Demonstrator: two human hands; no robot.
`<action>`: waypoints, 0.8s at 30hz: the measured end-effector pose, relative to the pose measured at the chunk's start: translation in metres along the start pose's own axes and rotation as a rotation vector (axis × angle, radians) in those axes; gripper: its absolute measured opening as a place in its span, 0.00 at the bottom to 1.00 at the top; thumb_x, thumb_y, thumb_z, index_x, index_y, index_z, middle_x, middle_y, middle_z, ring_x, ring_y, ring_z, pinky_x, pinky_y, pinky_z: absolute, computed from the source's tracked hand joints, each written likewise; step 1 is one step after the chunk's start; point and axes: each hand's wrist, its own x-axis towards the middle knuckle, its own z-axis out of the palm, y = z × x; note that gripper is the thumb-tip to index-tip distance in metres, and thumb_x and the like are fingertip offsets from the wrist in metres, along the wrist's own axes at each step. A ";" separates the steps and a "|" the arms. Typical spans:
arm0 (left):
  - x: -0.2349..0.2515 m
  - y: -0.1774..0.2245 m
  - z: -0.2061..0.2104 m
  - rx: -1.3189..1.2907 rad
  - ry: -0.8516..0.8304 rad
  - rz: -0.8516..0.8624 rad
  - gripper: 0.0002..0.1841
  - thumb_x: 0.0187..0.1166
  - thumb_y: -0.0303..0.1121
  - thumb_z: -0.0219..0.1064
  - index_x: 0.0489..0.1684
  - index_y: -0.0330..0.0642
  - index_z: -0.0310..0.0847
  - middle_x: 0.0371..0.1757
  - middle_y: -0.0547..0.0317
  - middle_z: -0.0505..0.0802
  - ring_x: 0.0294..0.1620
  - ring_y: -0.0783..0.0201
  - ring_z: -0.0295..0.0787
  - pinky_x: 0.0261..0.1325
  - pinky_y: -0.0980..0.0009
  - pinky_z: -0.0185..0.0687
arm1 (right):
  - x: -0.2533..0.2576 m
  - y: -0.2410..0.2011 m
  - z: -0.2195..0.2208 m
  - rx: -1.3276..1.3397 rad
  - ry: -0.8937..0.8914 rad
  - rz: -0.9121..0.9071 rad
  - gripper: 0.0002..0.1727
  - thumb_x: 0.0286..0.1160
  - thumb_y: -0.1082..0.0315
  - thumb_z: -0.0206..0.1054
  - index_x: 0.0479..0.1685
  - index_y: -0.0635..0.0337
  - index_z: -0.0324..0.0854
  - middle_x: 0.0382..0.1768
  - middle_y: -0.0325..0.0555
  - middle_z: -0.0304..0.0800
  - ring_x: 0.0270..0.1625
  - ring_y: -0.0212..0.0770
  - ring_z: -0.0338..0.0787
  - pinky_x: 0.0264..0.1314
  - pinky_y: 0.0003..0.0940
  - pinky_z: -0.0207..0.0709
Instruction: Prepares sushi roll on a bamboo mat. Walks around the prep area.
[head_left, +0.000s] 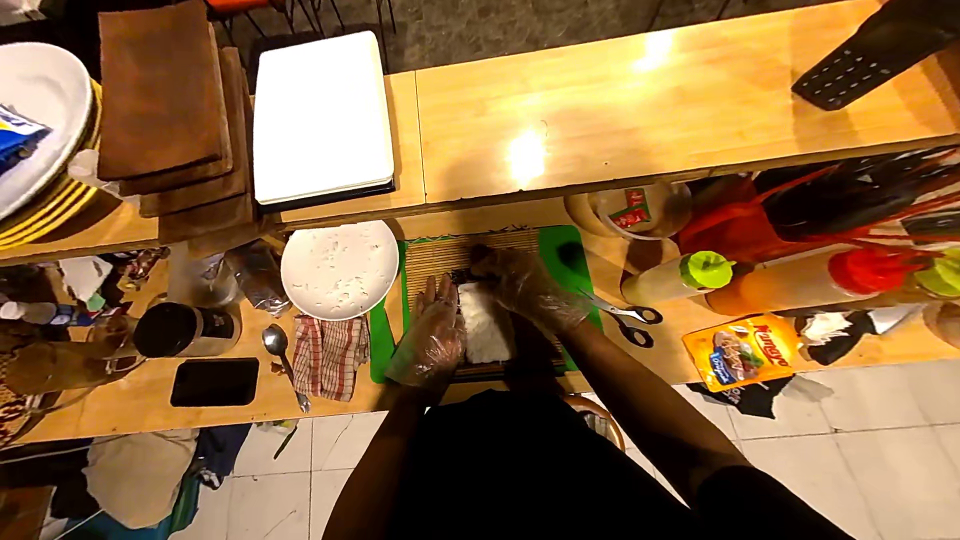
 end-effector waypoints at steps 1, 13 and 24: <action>0.001 0.000 0.000 0.017 -0.002 0.004 0.31 0.91 0.45 0.42 0.92 0.44 0.58 0.96 0.59 0.56 0.98 0.55 0.36 0.96 0.49 0.37 | -0.001 0.000 0.006 -0.025 -0.003 -0.015 0.15 0.70 0.57 0.77 0.55 0.45 0.92 0.55 0.43 0.93 0.60 0.46 0.90 0.65 0.53 0.83; 0.004 0.000 0.003 0.023 -0.025 0.003 0.32 0.91 0.45 0.43 0.93 0.44 0.56 0.97 0.57 0.54 0.98 0.53 0.33 0.96 0.45 0.33 | -0.012 -0.017 0.024 -0.102 0.051 -0.018 0.18 0.81 0.53 0.67 0.61 0.52 0.89 0.61 0.50 0.90 0.69 0.53 0.85 0.75 0.58 0.74; 0.003 0.001 0.003 0.040 -0.035 0.016 0.32 0.90 0.46 0.41 0.95 0.46 0.51 0.97 0.57 0.51 0.98 0.53 0.31 0.96 0.44 0.31 | -0.009 -0.022 0.032 -0.125 0.054 0.004 0.17 0.83 0.56 0.66 0.59 0.56 0.88 0.62 0.55 0.89 0.69 0.57 0.85 0.74 0.60 0.74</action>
